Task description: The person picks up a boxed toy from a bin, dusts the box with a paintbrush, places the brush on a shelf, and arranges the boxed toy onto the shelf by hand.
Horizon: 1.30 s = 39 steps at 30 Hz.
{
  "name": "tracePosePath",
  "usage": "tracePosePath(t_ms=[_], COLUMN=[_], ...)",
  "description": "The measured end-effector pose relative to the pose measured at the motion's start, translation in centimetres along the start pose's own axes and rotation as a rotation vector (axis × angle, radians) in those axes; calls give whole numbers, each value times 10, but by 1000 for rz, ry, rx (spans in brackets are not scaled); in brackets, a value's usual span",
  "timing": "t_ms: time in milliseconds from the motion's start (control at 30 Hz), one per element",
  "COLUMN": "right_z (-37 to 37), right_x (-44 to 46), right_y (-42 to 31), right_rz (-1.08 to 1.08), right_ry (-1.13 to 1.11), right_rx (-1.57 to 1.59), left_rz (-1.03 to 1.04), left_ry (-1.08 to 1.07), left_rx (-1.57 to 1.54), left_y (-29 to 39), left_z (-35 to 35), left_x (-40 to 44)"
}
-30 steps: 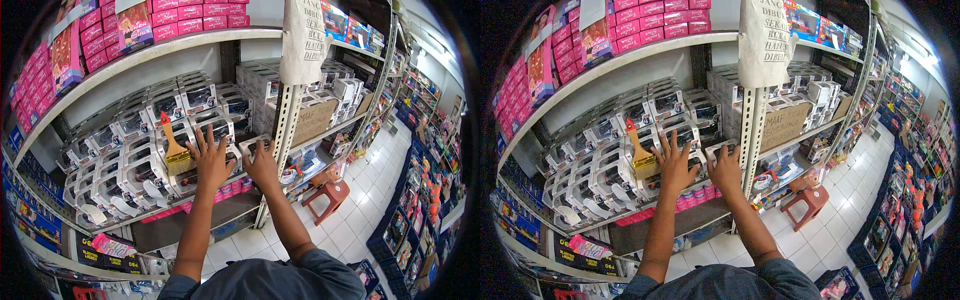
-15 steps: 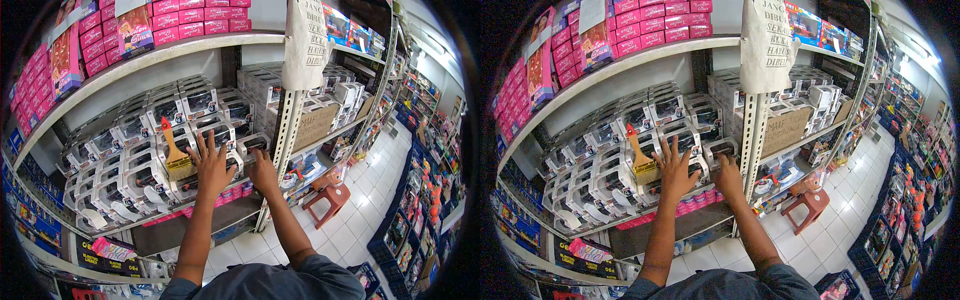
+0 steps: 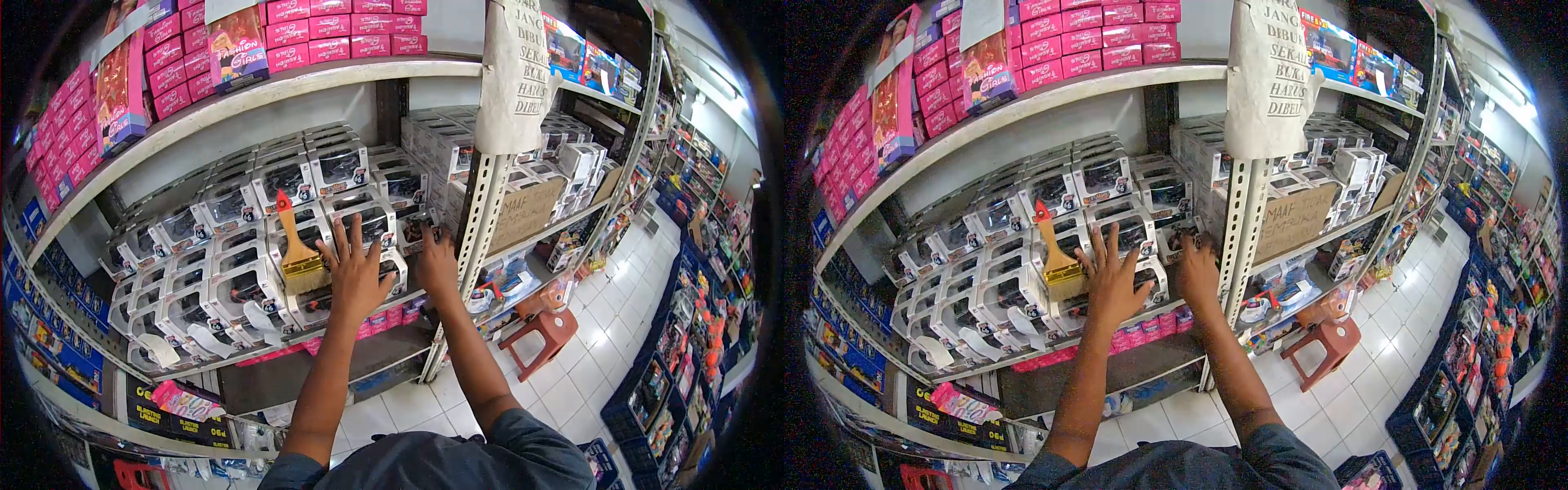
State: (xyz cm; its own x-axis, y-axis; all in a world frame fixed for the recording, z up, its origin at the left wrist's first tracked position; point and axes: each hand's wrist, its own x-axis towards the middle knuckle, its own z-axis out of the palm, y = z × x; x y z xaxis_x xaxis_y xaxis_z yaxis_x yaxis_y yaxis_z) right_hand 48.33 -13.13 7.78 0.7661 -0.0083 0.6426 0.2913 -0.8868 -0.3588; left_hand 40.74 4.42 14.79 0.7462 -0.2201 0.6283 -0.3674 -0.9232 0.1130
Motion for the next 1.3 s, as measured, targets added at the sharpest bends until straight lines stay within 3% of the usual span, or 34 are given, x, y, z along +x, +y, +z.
tracePosePath(t_ms=[67,200,233,367,467,500,633,733,867,900,1300], right_z=[-7,-10,-8,-1,-4,5,1,8,20,17,14], right_x=[25,54,62,69,47,39,7,5,17,22,14], right_y=[-5,-8,-8,4,5,16,10,5,4,-1,7], right_rz=[36,-113,-65,-171,-113,-185,-98,10,-47,38,22], right_ry=[-213,-306,-426,-400,-240,-134,96,43,62,-73,11], right_rx=[5,-150,-155,-247,-133,-6,17,49,56,38,145], left_rz=[-7,-19,-22,-18,-5,-7,-15,-6,11,17,22], left_ry=[0,-7,-24,-36,-33,-39,-42,-55,-33,-18,-42], left_rx=[6,40,34,13,9,0,-3,-7,-27,-21,1], left_y=[2,3,4,2,-2,-3,-3,-3,-1,-2,-6], left_z=[-2,2,-1,-2,-1,-1,1,-4,-7,-4,-1], left_x=[2,2,2,1,0,0,0,0,-1,-1,-1])
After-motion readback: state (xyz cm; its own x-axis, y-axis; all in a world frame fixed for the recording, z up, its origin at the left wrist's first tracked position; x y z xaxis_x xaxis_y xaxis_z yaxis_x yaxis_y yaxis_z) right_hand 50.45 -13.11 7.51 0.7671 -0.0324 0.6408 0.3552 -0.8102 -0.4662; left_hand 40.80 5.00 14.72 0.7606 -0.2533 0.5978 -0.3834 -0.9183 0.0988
